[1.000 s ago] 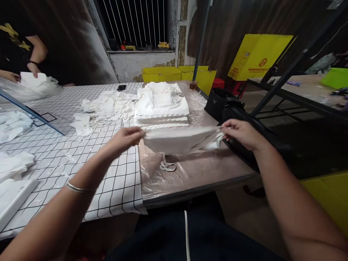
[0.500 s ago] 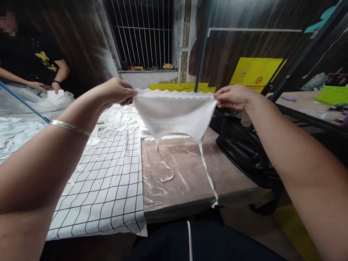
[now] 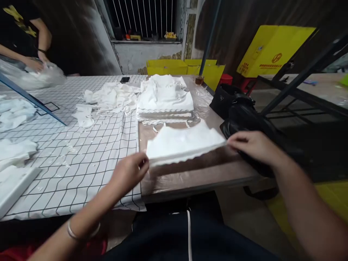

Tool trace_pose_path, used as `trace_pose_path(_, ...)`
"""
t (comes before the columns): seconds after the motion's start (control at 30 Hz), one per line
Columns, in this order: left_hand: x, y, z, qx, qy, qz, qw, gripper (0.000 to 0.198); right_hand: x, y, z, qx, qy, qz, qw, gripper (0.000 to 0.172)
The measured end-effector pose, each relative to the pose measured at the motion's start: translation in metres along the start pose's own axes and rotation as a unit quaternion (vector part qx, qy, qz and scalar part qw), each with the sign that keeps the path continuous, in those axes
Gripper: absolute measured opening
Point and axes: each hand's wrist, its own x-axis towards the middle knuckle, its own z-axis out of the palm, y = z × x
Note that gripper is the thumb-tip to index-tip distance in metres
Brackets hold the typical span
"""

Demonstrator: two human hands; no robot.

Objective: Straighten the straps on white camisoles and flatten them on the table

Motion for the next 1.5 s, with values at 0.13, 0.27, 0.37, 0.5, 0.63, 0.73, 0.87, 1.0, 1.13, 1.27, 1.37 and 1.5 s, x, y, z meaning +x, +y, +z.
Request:
trace_pose_path(0.13,-0.056,-0.015,0.062,0.044,-0.002,0.003,0.999,0.017,-0.045,0.050,0.057,0.047,-0.028,0.034,0.998,0.043)
trace_pose_path(0.27,-0.071,-0.010,0.059,0.058,0.003,0.000,0.998,0.018,-0.065,0.063,0.066,0.035,-0.001,0.014,0.999,0.041)
trace_pose_path(0.37,-0.069,-0.010,0.047,-0.015,-0.034,0.009,0.999,0.022,-0.071,0.067,0.058,0.011,-0.040,0.012,0.999,0.039)
trace_pose_path(0.5,-0.058,-0.012,0.038,-0.118,-0.016,0.049,0.992,0.023,-0.070,0.062,0.058,0.000,-0.010,0.017,1.000,0.039)
trace_pose_path(0.63,-0.049,-0.006,0.041,-0.092,0.045,0.137,0.985,0.017,-0.057,0.051,0.074,-0.066,0.083,0.084,0.991,0.034)
trace_pose_path(0.73,-0.051,-0.002,0.051,-0.060,0.035,0.181,0.981,0.018,-0.049,0.048,0.086,-0.136,0.077,0.128,0.979,0.028)
trace_pose_path(0.87,-0.062,-0.010,0.065,-0.034,0.030,0.190,0.981,0.020,-0.050,0.047,0.095,-0.140,0.099,0.104,0.980,0.020)
trace_pose_path(1.0,-0.068,-0.026,0.068,-0.028,0.065,0.185,0.980,0.023,-0.056,0.047,0.090,-0.070,0.142,0.087,0.984,0.018)
trace_pose_path(1.13,-0.064,-0.033,0.067,-0.014,0.085,0.181,0.980,0.025,-0.058,0.064,0.078,0.019,0.128,0.125,0.984,0.020)
trace_pose_path(1.27,-0.061,-0.029,0.070,0.019,0.026,0.219,0.975,0.027,-0.060,0.081,0.076,-0.095,0.165,0.157,0.969,0.013)
trace_pose_path(1.37,-0.062,-0.026,0.070,0.036,-0.013,0.233,0.972,0.027,-0.055,0.073,0.085,-0.117,0.240,0.096,0.959,0.009)
trace_pose_path(1.5,-0.058,-0.020,0.060,0.020,-0.049,0.227,0.972,0.028,-0.015,0.027,0.105,-0.046,0.162,-0.032,0.985,0.007)
